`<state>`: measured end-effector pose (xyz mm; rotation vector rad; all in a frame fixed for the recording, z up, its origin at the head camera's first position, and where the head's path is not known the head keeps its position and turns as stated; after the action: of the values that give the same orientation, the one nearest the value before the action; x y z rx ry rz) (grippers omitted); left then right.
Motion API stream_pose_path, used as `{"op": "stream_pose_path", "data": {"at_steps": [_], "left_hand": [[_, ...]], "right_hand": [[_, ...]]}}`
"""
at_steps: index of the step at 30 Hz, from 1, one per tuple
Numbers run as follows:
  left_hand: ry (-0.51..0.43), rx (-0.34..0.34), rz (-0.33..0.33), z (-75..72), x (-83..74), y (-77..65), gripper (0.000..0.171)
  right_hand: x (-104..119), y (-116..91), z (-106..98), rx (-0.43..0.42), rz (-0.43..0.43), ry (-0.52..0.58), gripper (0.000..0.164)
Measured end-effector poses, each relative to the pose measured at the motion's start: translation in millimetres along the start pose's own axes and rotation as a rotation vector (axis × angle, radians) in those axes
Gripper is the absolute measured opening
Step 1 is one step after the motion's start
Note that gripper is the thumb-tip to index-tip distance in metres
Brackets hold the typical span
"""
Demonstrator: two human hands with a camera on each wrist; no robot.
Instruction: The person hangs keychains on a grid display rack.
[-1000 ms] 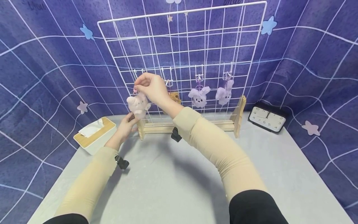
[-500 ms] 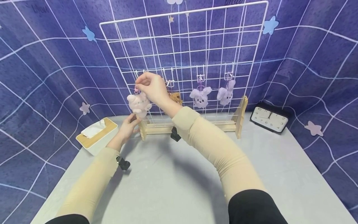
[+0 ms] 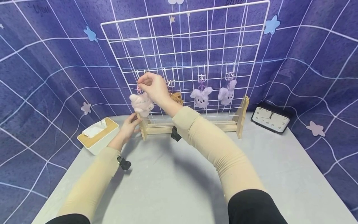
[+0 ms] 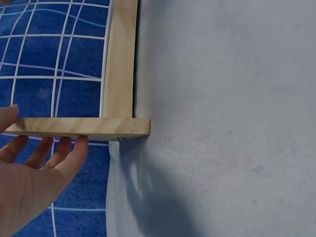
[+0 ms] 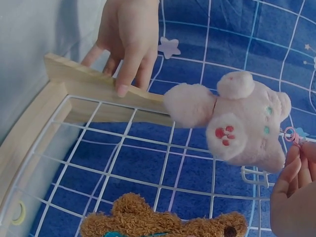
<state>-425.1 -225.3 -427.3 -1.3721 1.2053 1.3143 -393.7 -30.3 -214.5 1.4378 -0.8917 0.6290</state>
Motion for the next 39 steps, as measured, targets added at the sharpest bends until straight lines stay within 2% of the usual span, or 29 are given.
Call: {"op": "stream_pose_path", "data": {"at_steps": [7,14,17,22,28,30,34,39], "left_hand": [[-0.004,0.022,-0.015,2.0,-16.7,-11.3,0.059],[0.015,0.006,0.021,-1.2,2.0,3.5,0.059],[0.019,-0.002,0.019,-1.0,1.2,4.6,0.06],[0.015,0.016,-0.013,0.8,-10.9,-4.1,0.061],[0.04,0.036,-0.026,3.9,-25.6,-17.1,0.061],[0.043,0.038,-0.027,4.2,-25.2,-17.2,0.061],[0.027,0.029,-0.019,2.2,-13.4,-8.3,0.061],[0.02,0.009,-0.001,-0.5,1.4,1.3,0.062]], "right_hand": [[-3.0,2.3,1.6,-0.019,-0.002,0.009,0.005],[-5.9,3.7,1.3,-0.041,-0.009,-0.005,0.006],[-4.9,4.3,0.2,-0.05,-0.035,-0.015,0.005],[-5.0,3.9,-0.5,-0.049,-0.049,-0.033,0.004],[-8.5,2.2,0.6,-0.044,-0.02,-0.041,0.005],[-8.7,1.0,1.0,-0.045,-0.025,-0.042,0.006],[-7.8,-2.1,1.9,-0.047,-0.056,-0.057,0.008],[-4.3,-9.1,3.2,-0.031,-0.131,-0.082,0.01]]}}
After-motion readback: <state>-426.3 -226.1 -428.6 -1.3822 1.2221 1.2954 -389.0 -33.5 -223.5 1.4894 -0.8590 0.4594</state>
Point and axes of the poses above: each hand's wrist, its own y-axis towards the middle knuckle, its own z-axis out of the palm, x = y × z, the point moved 7 cm from there along y, towards the middle knuckle, and after that the axes turned 14 degrees about -x, right-handed, at the moved point
